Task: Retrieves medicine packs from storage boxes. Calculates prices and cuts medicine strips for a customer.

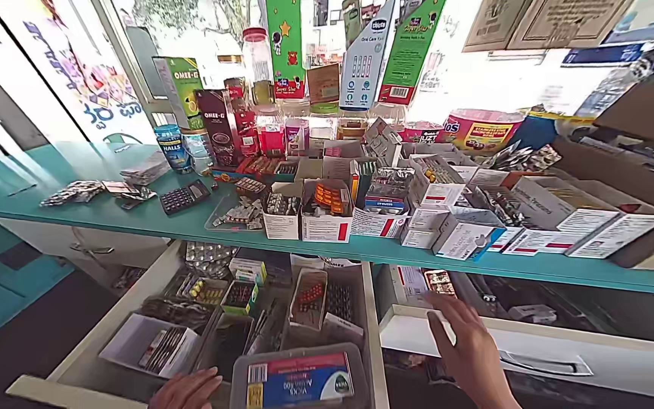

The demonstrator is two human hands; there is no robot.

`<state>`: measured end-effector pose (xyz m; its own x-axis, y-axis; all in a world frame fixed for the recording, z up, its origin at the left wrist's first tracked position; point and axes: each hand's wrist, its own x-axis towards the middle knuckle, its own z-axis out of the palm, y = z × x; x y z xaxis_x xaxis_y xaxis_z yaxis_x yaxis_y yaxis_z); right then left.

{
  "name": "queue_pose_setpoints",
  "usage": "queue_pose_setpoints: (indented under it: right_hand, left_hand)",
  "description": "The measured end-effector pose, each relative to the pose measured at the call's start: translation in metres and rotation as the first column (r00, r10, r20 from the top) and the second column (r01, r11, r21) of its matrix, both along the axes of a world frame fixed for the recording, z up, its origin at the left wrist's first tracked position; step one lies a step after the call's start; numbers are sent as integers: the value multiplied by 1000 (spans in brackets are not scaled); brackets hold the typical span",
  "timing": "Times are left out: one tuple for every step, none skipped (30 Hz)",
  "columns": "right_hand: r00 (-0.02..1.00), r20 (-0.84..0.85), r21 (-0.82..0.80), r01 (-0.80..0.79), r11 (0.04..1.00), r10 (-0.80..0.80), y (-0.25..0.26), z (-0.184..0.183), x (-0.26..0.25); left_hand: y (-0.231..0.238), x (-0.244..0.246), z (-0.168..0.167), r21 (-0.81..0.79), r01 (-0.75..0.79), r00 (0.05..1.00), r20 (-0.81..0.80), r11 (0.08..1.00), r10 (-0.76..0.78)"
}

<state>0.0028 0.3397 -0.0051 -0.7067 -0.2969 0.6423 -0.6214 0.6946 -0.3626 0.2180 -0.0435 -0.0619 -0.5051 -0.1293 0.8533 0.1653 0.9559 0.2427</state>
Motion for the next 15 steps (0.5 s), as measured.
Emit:
queue_pose_setpoints:
  right_hand:
    - [997, -19, -28, 77, 997, -78, 8, -9, -16]
    - [991, -10, -45, 133, 990, -133, 13, -19, -29]
    - [983, 5, -45, 182, 982, -182, 18, -27, -39]
    - [971, 1, -33, 239, 970, -239, 19, -35, -47]
    - [953, -26, -17, 301, 953, -302, 19, -41, -54]
    - [934, -56, -4, 353, 936, -353, 17, -46, -56]
    - [918, -86, -5, 388, 922, -387, 15, -49, -58]
    - [905, -111, -16, 412, 911, -411, 14, -51, -59]
    - [897, -126, -22, 424, 905, -423, 14, -52, -60]
    - [895, -134, -21, 427, 904, -426, 14, -53, -58]
    - [895, -133, -12, 428, 904, -425, 15, -55, -55]
    - [898, -125, 0, 426, 905, -423, 15, -54, -54]
    - [898, -123, 12, 426, 905, -422, 17, -52, -54]
    - [898, -122, 26, 429, 903, -423, 18, -51, -54]
    - [898, -122, 39, 430, 902, -423, 19, -50, -53]
  left_hand:
    - [1, -9, -3, 20, 12, 1000, -23, 1000, -12]
    - [1, -19, -5, 40, 11, 999, -47, 999, -9]
    - [-1, -29, -8, 48, 0, 998, -57, 999, 3]
    - [-3, -40, -9, 54, -20, 998, -63, 998, 24]
    - [-4, -52, -10, 46, -48, 996, -70, 998, 51]
    - [-5, -64, -11, 26, -78, 994, -78, 997, 80]
    - [-7, -76, -11, 9, -97, 991, -87, 995, 97]
    - [-9, -89, -11, -6, -108, 989, -100, 994, 107]
    - [-11, -102, -11, -14, -109, 987, -120, 994, 107]
    - [-14, -113, -13, -13, -104, 985, -138, 994, 102]
    - [-18, -123, -14, -10, -94, 985, -143, 996, 92]
    - [-21, -133, -13, -9, -81, 987, -139, 997, 79]
    - [-23, -143, -12, -16, -71, 990, -127, 997, 68]
    - [-24, -152, -12, -19, -62, 991, -116, 998, 60]
    - [-26, -161, -13, -17, -59, 991, -118, 998, 57]
